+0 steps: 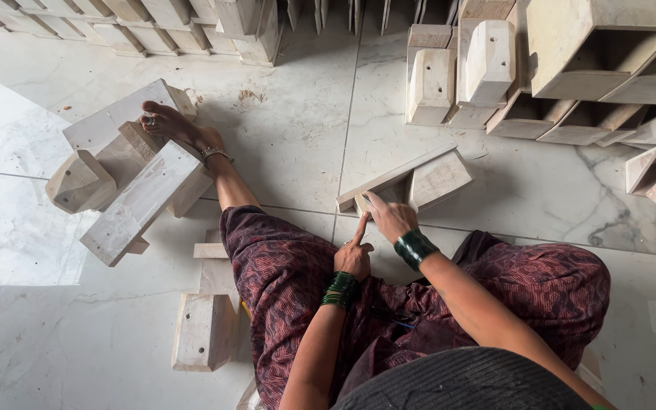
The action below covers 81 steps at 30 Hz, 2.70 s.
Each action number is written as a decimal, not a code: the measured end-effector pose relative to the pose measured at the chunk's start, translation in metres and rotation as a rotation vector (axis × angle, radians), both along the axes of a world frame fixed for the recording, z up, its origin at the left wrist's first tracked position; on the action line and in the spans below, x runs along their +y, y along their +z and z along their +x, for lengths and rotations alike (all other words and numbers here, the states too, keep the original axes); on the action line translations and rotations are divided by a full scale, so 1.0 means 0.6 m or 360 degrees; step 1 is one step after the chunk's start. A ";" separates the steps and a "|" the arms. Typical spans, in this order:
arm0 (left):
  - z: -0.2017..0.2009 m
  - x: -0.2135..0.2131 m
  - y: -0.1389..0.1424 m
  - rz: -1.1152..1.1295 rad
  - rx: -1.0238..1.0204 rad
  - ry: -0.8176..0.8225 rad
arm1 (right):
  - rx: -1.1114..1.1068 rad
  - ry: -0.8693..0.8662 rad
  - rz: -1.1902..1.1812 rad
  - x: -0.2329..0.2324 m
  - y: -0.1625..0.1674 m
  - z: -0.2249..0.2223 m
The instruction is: The person sits on the floor and assembles small wooden box-like parts, fitting pieces together and pressing them into place one at a time. They handle several wooden components, aligning and joining them, then set the assembled pieces aside with the pile of finished parts.
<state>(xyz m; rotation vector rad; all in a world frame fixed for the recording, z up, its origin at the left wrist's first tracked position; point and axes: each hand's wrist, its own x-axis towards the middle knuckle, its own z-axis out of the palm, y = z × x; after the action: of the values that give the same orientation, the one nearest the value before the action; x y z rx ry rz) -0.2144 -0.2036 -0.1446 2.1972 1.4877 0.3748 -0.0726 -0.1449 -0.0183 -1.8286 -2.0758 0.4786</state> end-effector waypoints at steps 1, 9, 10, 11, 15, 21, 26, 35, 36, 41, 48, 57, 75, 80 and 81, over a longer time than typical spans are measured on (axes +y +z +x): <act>-0.001 0.001 0.000 0.0017 0.0013 0.0005 | -0.0008 0.0012 0.0092 0.016 0.000 -0.007; 0.002 0.000 -0.009 0.0097 -0.0054 -0.0045 | 0.0143 0.0008 0.0064 -0.004 -0.009 -0.001; 0.004 -0.001 -0.009 0.0080 -0.0058 -0.0055 | 0.0227 0.0000 0.0018 -0.020 -0.011 0.007; 0.005 -0.002 -0.010 0.0059 -0.0057 -0.0052 | 0.0312 -0.0012 -0.0026 -0.032 -0.012 0.011; 0.007 -0.002 -0.011 0.0057 -0.0076 -0.0035 | 0.0149 0.0038 0.0120 -0.028 -0.010 0.008; 0.005 0.000 -0.009 0.0157 -0.0099 -0.0034 | -0.0119 0.0114 0.0185 0.045 0.020 -0.032; 0.010 -0.001 -0.011 0.0125 -0.0090 -0.0029 | -0.0173 0.0011 -0.0282 0.009 0.018 -0.011; 0.009 0.001 -0.012 0.0074 -0.0090 0.0009 | -0.0163 0.0200 0.0131 0.038 0.005 -0.016; 0.009 0.002 -0.012 0.0072 -0.0085 0.0014 | -0.0191 0.0194 0.0129 0.046 0.010 -0.021; 0.010 0.002 -0.013 0.0078 -0.0059 0.0000 | -0.0094 0.0274 0.0096 0.033 0.013 -0.006; 0.010 0.003 -0.010 -0.0003 -0.0097 -0.0006 | -0.0162 0.0190 -0.0025 0.000 0.007 0.024; 0.008 0.008 -0.012 0.0061 -0.0059 0.0003 | -0.0138 0.0179 0.0073 0.035 0.007 -0.007; 0.003 0.007 -0.005 0.0038 -0.0053 -0.0004 | -0.0059 0.0122 0.0111 0.039 0.006 -0.008; 0.007 0.003 -0.011 0.0060 -0.0096 -0.0018 | -0.0015 0.0053 0.0100 -0.022 0.003 0.025; 0.006 0.003 -0.011 0.0064 -0.0093 -0.0018 | 0.0003 0.0067 0.0093 -0.023 0.003 0.026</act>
<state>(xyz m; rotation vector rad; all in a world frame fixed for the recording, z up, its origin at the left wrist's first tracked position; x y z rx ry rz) -0.2105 -0.2016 -0.1512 2.2051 1.4481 0.4650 -0.0571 -0.1584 -0.0162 -1.7546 -2.1078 0.4259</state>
